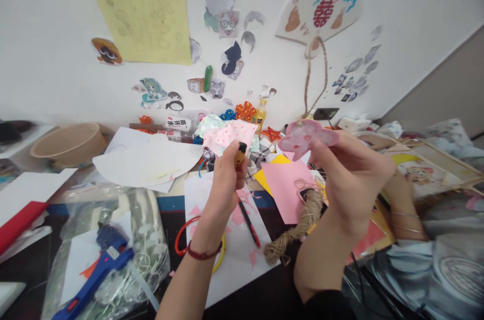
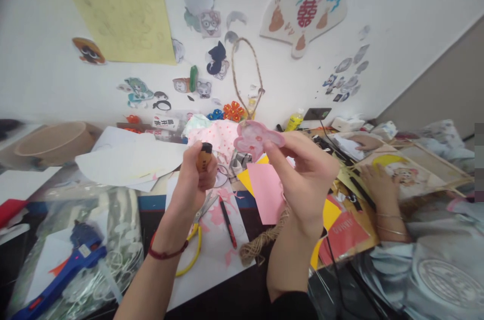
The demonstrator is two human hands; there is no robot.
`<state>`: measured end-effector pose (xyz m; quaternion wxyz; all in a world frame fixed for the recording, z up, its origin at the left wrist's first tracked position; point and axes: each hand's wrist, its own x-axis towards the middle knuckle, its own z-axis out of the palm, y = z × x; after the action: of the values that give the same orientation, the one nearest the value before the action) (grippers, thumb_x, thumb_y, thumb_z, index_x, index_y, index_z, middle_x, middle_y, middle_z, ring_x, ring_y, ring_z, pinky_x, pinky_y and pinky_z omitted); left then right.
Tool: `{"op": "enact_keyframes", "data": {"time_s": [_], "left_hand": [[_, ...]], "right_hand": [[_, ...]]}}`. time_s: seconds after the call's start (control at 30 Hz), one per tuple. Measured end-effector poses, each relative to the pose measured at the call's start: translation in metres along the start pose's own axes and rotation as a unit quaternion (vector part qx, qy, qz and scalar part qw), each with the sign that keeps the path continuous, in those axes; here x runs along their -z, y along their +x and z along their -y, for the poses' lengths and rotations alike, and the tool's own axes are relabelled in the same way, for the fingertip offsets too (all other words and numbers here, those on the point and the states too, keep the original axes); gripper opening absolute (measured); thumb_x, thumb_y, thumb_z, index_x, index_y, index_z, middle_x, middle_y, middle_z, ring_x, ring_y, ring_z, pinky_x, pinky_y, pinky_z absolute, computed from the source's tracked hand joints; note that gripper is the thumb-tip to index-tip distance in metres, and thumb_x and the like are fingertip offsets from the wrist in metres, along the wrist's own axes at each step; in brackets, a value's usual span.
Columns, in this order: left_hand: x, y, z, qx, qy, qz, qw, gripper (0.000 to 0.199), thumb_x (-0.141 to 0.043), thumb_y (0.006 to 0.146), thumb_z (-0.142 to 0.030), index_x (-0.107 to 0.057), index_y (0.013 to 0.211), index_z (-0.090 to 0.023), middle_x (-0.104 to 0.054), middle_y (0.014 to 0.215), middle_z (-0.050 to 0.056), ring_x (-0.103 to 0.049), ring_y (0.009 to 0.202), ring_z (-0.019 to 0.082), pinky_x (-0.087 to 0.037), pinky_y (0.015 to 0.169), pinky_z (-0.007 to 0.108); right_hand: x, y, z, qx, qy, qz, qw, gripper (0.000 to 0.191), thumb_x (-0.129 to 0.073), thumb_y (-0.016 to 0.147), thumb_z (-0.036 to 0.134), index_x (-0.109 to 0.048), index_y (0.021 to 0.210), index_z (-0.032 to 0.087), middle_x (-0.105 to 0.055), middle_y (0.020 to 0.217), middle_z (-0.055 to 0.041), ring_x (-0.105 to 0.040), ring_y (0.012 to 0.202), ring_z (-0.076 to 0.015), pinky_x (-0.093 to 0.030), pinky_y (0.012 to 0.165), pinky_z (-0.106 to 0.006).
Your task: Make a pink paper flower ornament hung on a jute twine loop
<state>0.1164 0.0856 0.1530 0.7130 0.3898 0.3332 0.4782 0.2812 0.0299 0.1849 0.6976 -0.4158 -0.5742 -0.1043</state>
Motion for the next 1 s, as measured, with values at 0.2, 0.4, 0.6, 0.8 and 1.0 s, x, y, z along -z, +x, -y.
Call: {"op": "enact_keyframes", "data": {"time_s": [0.2,0.4,0.6,0.8,1.0], "left_hand": [[-0.0004,-0.0043,-0.0023,-0.029,0.013,-0.007,0.999,0.059,-0.063,0.072,-0.065,-0.037,0.046,-0.019,-0.019,0.045,-0.009,-0.013,0.038,0.001,-0.006,0.039,0.019],[-0.0015,-0.0027,-0.0026,-0.016,0.016,-0.014,1.0,0.056,-0.061,0.076,-0.063,-0.034,0.052,-0.02,-0.021,0.047,-0.009,-0.012,0.038,0.001,-0.007,0.038,0.019],[-0.0004,-0.0005,-0.0005,-0.015,0.019,-0.009,1.0,0.054,-0.06,0.076,-0.061,-0.036,0.052,-0.02,-0.025,0.049,-0.008,-0.013,0.039,0.001,-0.008,0.038,0.018],[0.0001,-0.0004,0.002,-0.03,0.03,-0.015,0.999,0.052,-0.058,0.079,-0.057,-0.037,0.052,-0.019,-0.027,0.05,-0.007,-0.014,0.04,0.002,-0.009,0.039,0.018],[-0.0023,-0.0053,-0.0013,-0.056,0.055,-0.019,0.997,0.057,-0.057,0.083,-0.059,-0.035,0.049,-0.018,-0.028,0.049,-0.006,-0.017,0.041,0.002,-0.011,0.04,0.019]], "right_hand": [[-0.005,0.0031,0.0056,0.097,-0.151,-0.035,0.983,0.008,-0.074,0.081,0.015,-0.076,0.08,0.023,-0.072,0.072,-0.0007,-0.059,0.059,-0.0134,-0.044,0.052,-0.028],[-0.0039,0.0018,0.0007,0.197,-0.24,-0.017,0.95,0.027,-0.072,0.083,0.008,-0.079,0.1,0.028,-0.078,0.085,-0.0032,-0.071,0.072,-0.0192,-0.054,0.06,-0.031],[-0.0029,0.0002,0.0024,0.195,-0.258,-0.007,0.946,0.023,-0.073,0.083,0.008,-0.078,0.099,0.023,-0.078,0.087,-0.0049,-0.072,0.078,-0.0198,-0.058,0.068,-0.033],[-0.0011,-0.0007,-0.0003,0.201,-0.287,0.002,0.937,0.03,-0.072,0.084,0.01,-0.078,0.107,0.029,-0.078,0.091,-0.0044,-0.072,0.081,-0.021,-0.058,0.072,-0.035],[0.0003,-0.0038,-0.0024,0.202,-0.308,0.029,0.929,0.032,-0.071,0.087,0.015,-0.076,0.113,0.032,-0.077,0.093,-0.0043,-0.071,0.084,-0.0232,-0.055,0.074,-0.038]]}}
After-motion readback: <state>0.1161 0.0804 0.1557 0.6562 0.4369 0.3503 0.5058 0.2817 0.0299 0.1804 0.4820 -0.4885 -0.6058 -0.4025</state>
